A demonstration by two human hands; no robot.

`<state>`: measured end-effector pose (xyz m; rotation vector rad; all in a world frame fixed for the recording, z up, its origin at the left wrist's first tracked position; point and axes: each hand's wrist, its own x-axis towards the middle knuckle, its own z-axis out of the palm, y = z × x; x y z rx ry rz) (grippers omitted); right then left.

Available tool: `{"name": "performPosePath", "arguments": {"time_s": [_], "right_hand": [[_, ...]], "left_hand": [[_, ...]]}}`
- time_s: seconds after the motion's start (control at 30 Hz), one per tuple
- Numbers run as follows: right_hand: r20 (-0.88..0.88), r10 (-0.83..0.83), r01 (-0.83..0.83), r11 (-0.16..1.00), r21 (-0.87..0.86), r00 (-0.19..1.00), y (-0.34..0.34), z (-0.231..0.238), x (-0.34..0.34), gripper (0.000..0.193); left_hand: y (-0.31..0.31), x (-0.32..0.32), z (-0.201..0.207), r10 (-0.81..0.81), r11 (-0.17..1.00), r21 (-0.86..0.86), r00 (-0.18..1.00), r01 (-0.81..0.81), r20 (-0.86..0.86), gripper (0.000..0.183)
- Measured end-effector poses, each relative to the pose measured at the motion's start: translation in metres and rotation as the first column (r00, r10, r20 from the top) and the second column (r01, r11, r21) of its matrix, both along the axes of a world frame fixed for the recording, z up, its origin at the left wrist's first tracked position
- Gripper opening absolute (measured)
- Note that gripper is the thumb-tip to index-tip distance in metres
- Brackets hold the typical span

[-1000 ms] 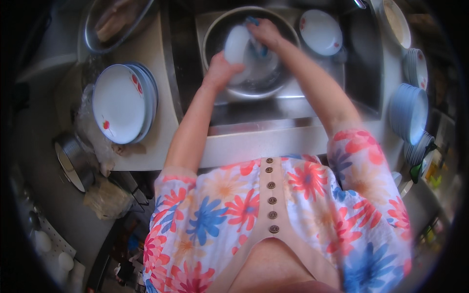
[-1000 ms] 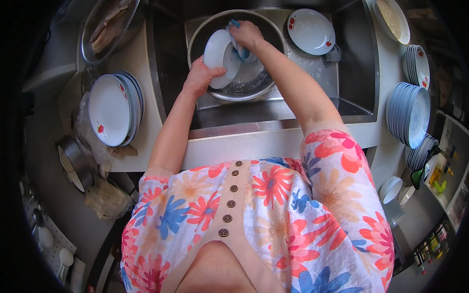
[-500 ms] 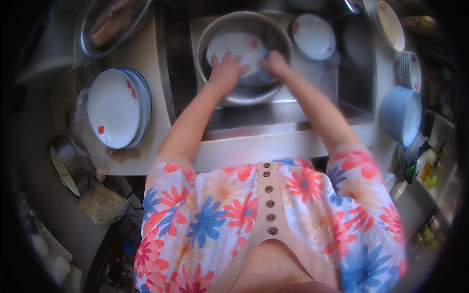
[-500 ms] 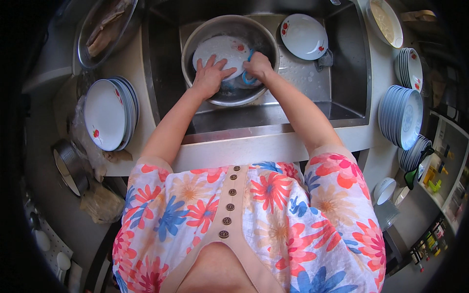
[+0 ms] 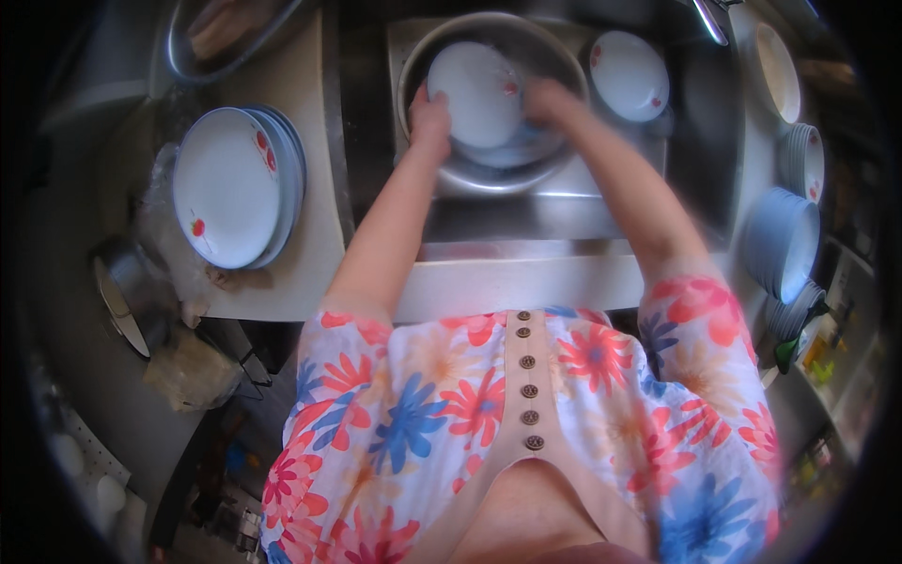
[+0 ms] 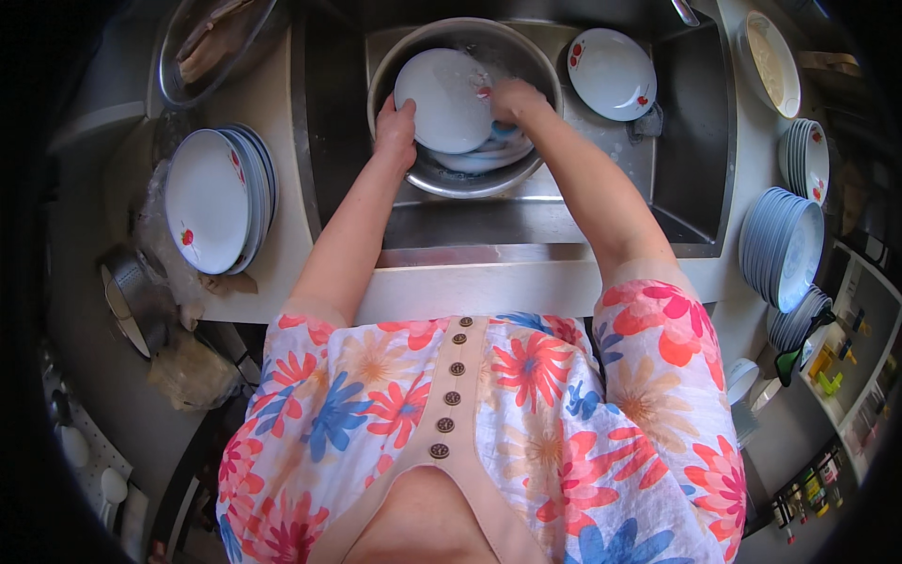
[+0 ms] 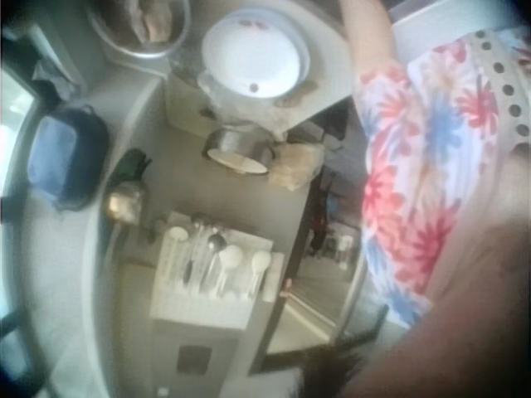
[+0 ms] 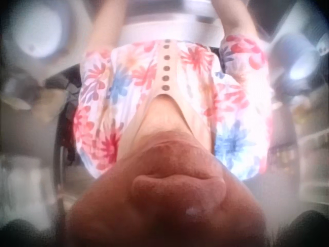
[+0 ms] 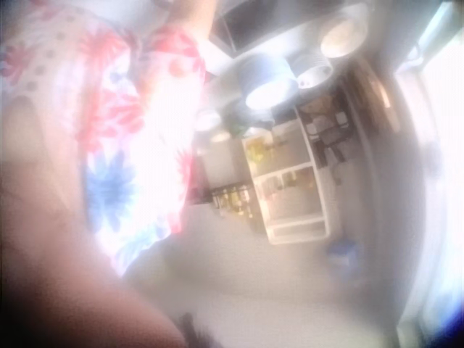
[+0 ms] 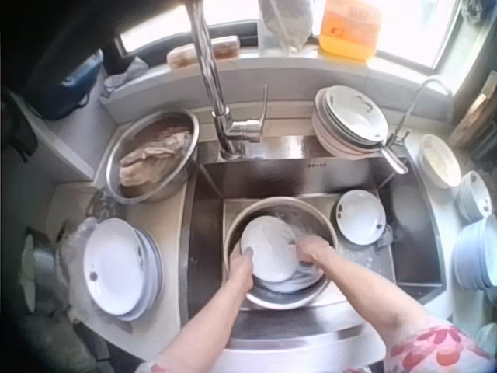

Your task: The person washes plates and bowls in a sink using a sponge and water, then stacks the cleaned items on the counter.

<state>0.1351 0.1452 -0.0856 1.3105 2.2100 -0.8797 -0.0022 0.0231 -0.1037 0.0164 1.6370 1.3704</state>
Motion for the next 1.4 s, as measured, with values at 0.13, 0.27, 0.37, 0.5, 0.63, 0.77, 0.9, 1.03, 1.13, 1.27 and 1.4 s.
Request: {"name": "performPosePath", "arguments": {"time_s": [0.13,0.27,0.37,0.5,0.63,0.77,0.9,1.03,1.13,1.27,1.4], "right_hand": [[-0.296,-0.423,0.482,0.860,0.167,0.856,0.008,-0.012,-0.034,0.029],[-0.529,-0.384,0.461,0.887,0.016,0.757,-0.032,-0.012,-0.069,0.026],[-0.691,-0.343,0.210,0.939,-0.273,0.636,-0.060,0.000,-0.064,0.024],[-0.364,-0.056,-0.086,0.929,-0.361,0.930,-0.062,0.010,-0.028,0.023],[0.105,0.481,-0.487,0.872,0.041,0.870,-0.050,0.017,-0.003,0.020],[0.134,0.440,-0.452,0.889,0.077,0.888,-0.043,0.028,0.007,0.020],[-0.585,0.116,0.008,0.979,0.204,0.803,-0.025,0.042,0.031,0.017],[-0.591,-0.619,0.657,0.730,-0.189,0.517,0.008,0.051,0.096,0.021],[-0.197,-0.901,0.804,0.433,-0.407,0.386,0.019,0.036,0.139,0.023],[0.048,-0.992,0.757,0.058,-0.651,0.117,0.027,-0.010,0.158,0.029],[0.096,-0.949,0.565,-0.257,-0.784,-0.299,0.037,-0.051,0.152,0.022]], "left_hand": [[-0.001,-0.001,-0.004,-0.068,0.998,-0.007,0.998,0.068,0.020,0.042],[0.002,-0.001,-0.004,-0.040,0.984,0.175,0.988,0.014,0.147,0.043],[-0.002,0.000,0.000,0.053,0.995,0.082,0.997,-0.058,0.062,0.039],[0.002,-0.001,0.010,-0.054,0.997,0.043,0.948,0.071,-0.313,0.033],[0.004,0.009,0.043,-0.242,0.945,-0.008,0.680,0.328,-0.692,0.035],[-0.005,0.007,0.098,-0.166,0.852,-0.169,-0.051,0.496,-0.985,0.039],[-0.023,-0.015,0.155,0.003,0.822,-0.073,-0.133,0.565,-0.991,0.042],[-0.060,-0.054,0.201,0.147,0.793,0.297,0.306,0.532,-0.941,0.043],[-0.108,-0.078,0.234,0.420,0.824,0.566,0.631,0.036,-0.652,0.030],[-0.154,-0.128,0.247,0.602,0.778,0.509,0.666,-0.368,-0.440,0.031],[-0.200,-0.168,0.222,0.588,0.806,0.371,0.697,-0.461,-0.410,0.031]]}}
